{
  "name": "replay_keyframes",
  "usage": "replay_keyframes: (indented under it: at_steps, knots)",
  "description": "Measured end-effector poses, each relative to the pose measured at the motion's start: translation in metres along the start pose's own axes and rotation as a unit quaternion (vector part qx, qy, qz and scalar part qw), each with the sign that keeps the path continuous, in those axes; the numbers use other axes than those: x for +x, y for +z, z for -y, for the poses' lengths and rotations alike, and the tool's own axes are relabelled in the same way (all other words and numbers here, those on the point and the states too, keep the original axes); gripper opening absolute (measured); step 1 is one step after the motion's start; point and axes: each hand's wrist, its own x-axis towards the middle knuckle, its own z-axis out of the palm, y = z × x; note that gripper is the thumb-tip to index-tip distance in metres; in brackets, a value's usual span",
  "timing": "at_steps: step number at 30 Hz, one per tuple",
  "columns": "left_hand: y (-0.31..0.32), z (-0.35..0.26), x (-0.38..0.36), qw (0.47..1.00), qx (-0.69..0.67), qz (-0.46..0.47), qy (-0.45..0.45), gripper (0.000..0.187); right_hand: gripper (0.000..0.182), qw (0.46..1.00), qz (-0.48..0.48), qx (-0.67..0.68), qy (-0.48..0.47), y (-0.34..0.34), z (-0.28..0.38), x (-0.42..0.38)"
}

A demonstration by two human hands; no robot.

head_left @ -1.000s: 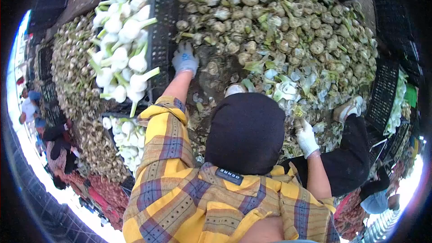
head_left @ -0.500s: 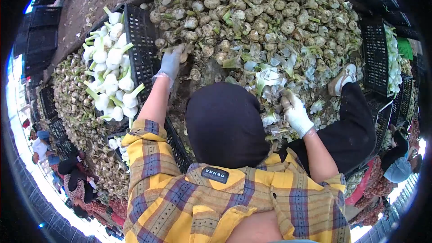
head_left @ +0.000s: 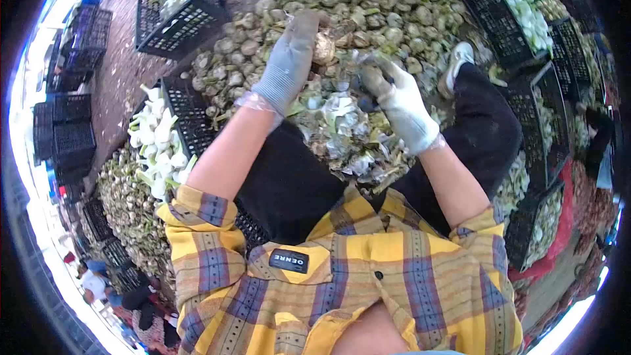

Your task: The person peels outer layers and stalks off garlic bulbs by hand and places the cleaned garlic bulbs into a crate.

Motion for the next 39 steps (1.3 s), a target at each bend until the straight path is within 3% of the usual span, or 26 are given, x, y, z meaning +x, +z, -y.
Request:
replay_keyframes:
  at_steps: [1,2,3,5,8,11,12,13,14,15,16,17,20,21,23,24,25,26,27,29,31,32,33,34,36,39]
  knots:
    - [0.018,-0.003,-0.007,1.0,-0.029,0.0,-0.005,0.05,0.038,0.999,-0.026,-0.011,-0.016,-0.004,-0.001,0.003]
    - [0.046,-0.006,-0.024,0.992,0.063,-0.002,0.107,0.049,0.042,0.998,-0.06,0.024,0.018,-0.012,0.003,0.001]
    - [0.059,-0.002,-0.025,0.989,0.054,-0.016,0.136,0.047,0.044,0.998,-0.056,0.021,0.014,-0.018,0.001,0.001]
    - [0.073,0.003,-0.035,0.986,0.054,-0.021,0.156,0.045,0.046,0.994,-0.088,0.068,0.017,-0.024,-0.012,0.002]
    - [0.084,0.005,-0.044,0.993,0.052,-0.015,0.101,0.04,0.05,0.994,-0.072,0.075,0.031,-0.03,-0.017,0.001]
    - [0.086,0.019,-0.04,0.987,0.089,-0.026,0.13,0.035,0.051,0.995,-0.075,0.067,-0.002,-0.034,-0.029,0.002]
    - [0.085,0.029,-0.038,0.97,0.147,-0.046,0.189,0.032,0.048,0.998,-0.064,-0.014,-0.021,-0.036,-0.026,0.001]
    - [0.088,0.04,-0.035,0.991,-0.082,-0.02,0.107,0.032,0.046,0.992,-0.061,-0.1,-0.039,-0.04,-0.022,0.0]
    - [0.091,0.051,-0.031,0.948,-0.315,-0.034,0.027,0.032,0.044,0.991,-0.059,-0.117,-0.041,-0.043,-0.021,-0.002]
    - [0.09,0.046,-0.035,0.936,-0.35,-0.038,-0.007,0.032,0.043,0.988,-0.057,-0.135,-0.043,-0.043,-0.02,-0.002]
    - [0.087,0.046,-0.034,0.988,-0.134,-0.024,0.075,0.033,0.041,0.986,-0.057,-0.15,-0.05,-0.044,-0.02,-0.002]
    - [0.088,0.045,-0.033,0.983,0.089,-0.013,0.163,0.035,0.038,0.983,-0.053,-0.165,-0.057,-0.046,-0.021,-0.002]
    - [0.095,0.022,-0.04,0.979,0.152,-0.016,0.137,0.038,0.029,0.987,-0.043,-0.15,-0.044,-0.047,-0.027,-0.001]
    - [0.093,0.025,-0.039,0.982,0.126,-0.017,0.14,0.039,0.029,0.99,-0.043,-0.136,-0.021,-0.043,-0.018,-0.007]
    - [0.09,0.04,-0.033,0.987,0.079,-0.025,0.141,0.04,0.03,0.983,-0.056,-0.16,-0.073,-0.044,-0.036,0.0]
    - [0.089,0.031,-0.034,0.985,0.13,-0.016,0.115,0.045,0.031,0.979,-0.064,-0.183,-0.07,-0.043,-0.034,-0.002]
    - [0.088,0.034,-0.034,0.993,0.097,-0.011,0.068,0.048,0.032,0.975,-0.065,-0.203,-0.069,-0.042,-0.032,-0.003]
    - [0.086,0.04,-0.029,0.997,0.066,-0.013,0.021,0.051,0.03,0.932,-0.106,-0.314,-0.145,-0.042,-0.042,-0.003]
    - [0.082,0.048,-0.023,0.999,0.036,-0.019,-0.025,0.054,0.031,0.935,-0.081,-0.334,-0.091,-0.042,-0.033,-0.005]
    - [0.078,0.057,-0.02,0.993,-0.033,-0.027,-0.114,0.06,0.039,0.941,-0.099,-0.293,-0.137,-0.042,-0.046,-0.002]
    - [0.083,0.027,-0.032,0.972,-0.124,0.024,-0.196,0.059,0.039,0.964,-0.087,-0.235,-0.088,-0.043,-0.04,0.0]
    - [0.081,0.039,-0.026,0.993,-0.054,0.044,-0.095,0.056,0.04,0.971,-0.102,-0.198,-0.082,-0.045,-0.046,0.004]
    - [0.089,0.038,-0.033,0.998,0.038,0.008,0.05,0.049,0.039,0.977,-0.107,-0.184,-0.032,-0.045,-0.042,0.005]
    - [0.096,0.047,-0.035,0.993,0.053,-0.021,0.105,0.048,0.038,0.983,-0.097,-0.149,-0.053,-0.048,-0.048,0.008]
    - [0.097,0.054,-0.038,0.993,0.046,-0.031,0.102,0.047,0.037,0.981,-0.097,-0.148,-0.08,-0.05,-0.051,0.009]
    - [0.089,0.027,-0.045,0.996,-0.042,0.015,-0.077,0.047,0.036,0.971,-0.118,-0.189,-0.088,-0.045,-0.045,0.004]
